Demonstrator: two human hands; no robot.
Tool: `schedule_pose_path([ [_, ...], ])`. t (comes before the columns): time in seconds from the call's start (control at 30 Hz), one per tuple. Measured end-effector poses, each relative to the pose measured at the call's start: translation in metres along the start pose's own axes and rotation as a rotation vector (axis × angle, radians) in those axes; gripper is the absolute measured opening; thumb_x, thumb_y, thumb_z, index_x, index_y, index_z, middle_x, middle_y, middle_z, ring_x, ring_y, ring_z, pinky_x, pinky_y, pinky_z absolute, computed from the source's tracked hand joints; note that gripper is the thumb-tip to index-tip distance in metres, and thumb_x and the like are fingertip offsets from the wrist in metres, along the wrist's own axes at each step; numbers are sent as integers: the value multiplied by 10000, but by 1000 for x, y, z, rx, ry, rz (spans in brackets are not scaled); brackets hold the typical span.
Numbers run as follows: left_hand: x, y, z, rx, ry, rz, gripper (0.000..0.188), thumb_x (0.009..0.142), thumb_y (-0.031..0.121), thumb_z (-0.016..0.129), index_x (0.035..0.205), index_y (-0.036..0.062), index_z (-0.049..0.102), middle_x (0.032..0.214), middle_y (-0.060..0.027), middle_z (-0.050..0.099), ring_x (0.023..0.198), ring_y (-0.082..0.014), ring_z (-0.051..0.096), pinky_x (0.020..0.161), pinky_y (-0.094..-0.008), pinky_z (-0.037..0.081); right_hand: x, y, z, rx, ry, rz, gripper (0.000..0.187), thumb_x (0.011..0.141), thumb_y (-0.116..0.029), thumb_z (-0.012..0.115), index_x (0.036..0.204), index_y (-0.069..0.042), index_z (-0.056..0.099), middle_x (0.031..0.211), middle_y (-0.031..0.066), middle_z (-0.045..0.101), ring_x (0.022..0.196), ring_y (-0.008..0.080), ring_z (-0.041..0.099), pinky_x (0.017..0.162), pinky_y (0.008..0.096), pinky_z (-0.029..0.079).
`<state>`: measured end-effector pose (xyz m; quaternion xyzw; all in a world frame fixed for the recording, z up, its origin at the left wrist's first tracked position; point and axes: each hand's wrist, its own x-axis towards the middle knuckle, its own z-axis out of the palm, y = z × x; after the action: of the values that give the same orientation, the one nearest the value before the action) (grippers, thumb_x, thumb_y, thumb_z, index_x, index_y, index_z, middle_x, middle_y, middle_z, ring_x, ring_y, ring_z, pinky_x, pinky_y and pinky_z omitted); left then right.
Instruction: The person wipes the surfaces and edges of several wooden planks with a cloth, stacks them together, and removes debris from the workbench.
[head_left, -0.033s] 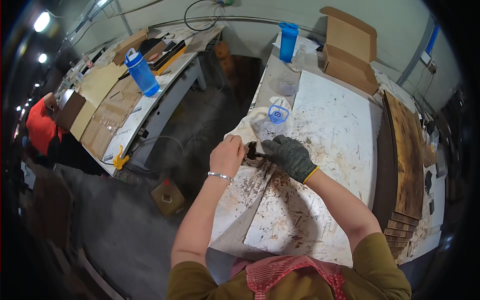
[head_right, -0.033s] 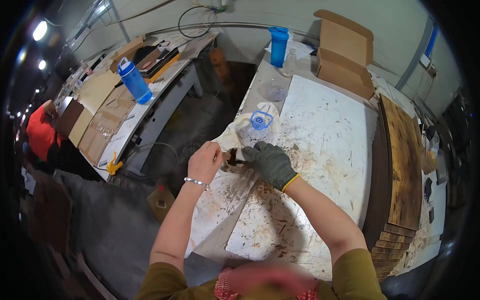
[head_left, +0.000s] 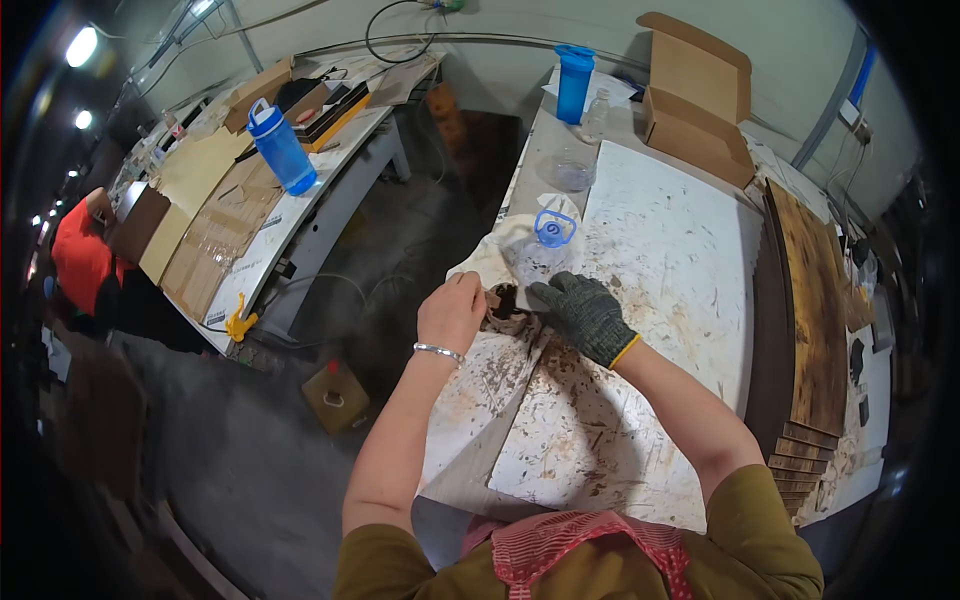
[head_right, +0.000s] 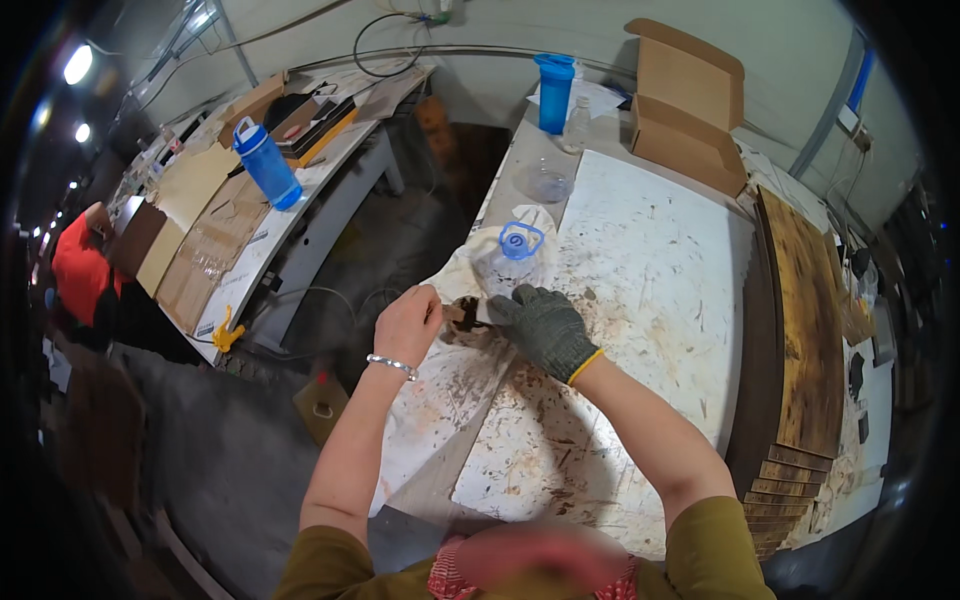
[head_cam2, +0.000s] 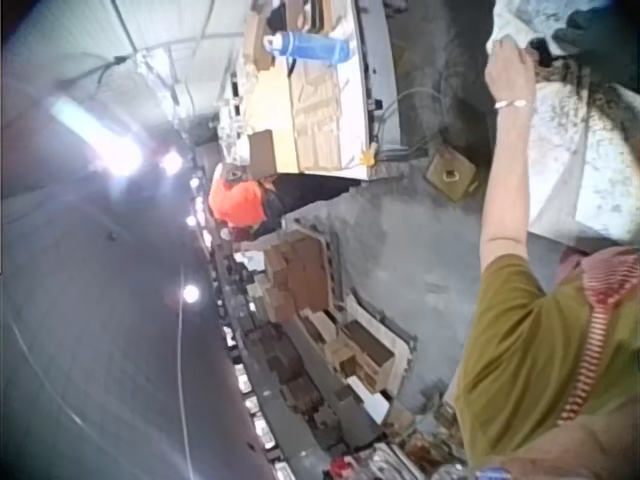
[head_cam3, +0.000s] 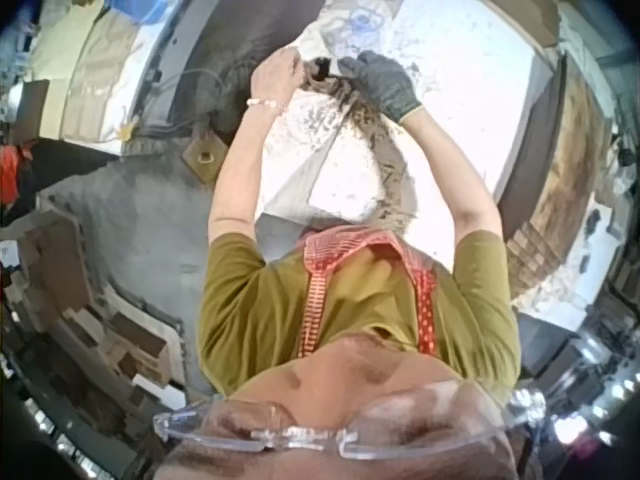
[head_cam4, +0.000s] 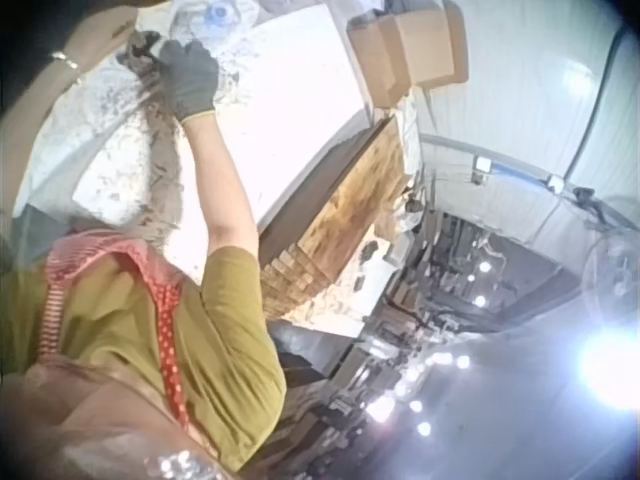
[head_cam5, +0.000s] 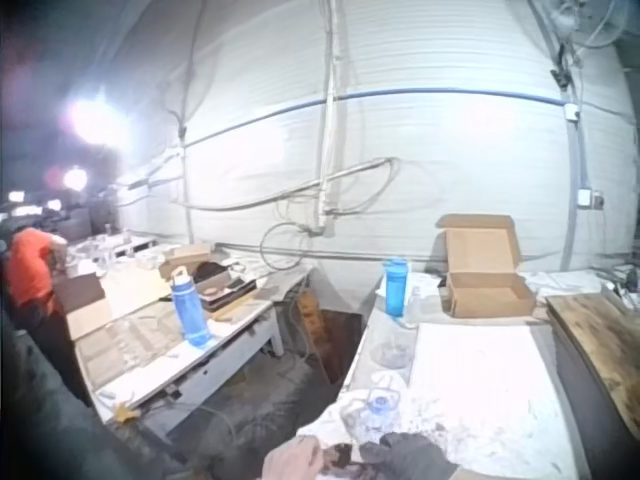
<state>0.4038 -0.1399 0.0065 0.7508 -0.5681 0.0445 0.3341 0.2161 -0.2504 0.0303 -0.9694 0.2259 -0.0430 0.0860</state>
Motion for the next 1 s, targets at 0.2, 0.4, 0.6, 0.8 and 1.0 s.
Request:
schedule_pose_path([
  [0.2, 3, 0, 3, -162, -240, -154, 154, 836, 213, 604, 822, 63, 575, 768, -146, 651, 727, -327, 633, 628, -409, 496, -61, 52, 31, 686, 73, 371, 448, 844, -277, 608, 1233, -67, 536, 1007, 159, 613, 906, 264, 621, 831, 380, 480],
  [0.4, -4, 9, -1, -190, -106, -65, 286, 813, 218, 684, 1031, 52, 605, 964, -128, 635, 835, -225, 624, 703, -332, 495, -156, 19, 17, 2552, 107, 519, 409, 930, -328, 531, 1196, -21, 497, 1048, 134, 615, 915, 241, 629, 820, 399, 544],
  [0.6, -25, 70, -2, -518, -188, 163, 101, 868, 62, 587, 924, -10, 630, 897, -81, 636, 831, -174, 591, 701, -275, 472, -247, -9, 41, 2694, 309, 290, 306, 966, -244, 451, 1161, -9, 467, 1062, 161, 566, 943, 266, 601, 822, 420, 535],
  [0.8, -71, 187, 63, -585, -523, 382, 110, 884, 69, 557, 889, -22, 619, 815, -72, 633, 776, -152, 598, 680, -276, 469, -360, -23, 20, 2729, 577, 436, 287, 956, -268, 444, 1097, -27, 509, 967, 71, 585, 842, 182, 581, 691, 341, 515],
  [1.0, -101, 316, 77, -735, -711, 270, 134, 899, 103, 552, 859, -11, 610, 726, -52, 609, 682, -129, 578, 652, -257, 450, -514, -38, 22, 2294, 972, 580, 330, 874, -330, 618, 1060, -60, 583, 938, 38, 584, 855, 142, 557, 749, 283, 481],
])
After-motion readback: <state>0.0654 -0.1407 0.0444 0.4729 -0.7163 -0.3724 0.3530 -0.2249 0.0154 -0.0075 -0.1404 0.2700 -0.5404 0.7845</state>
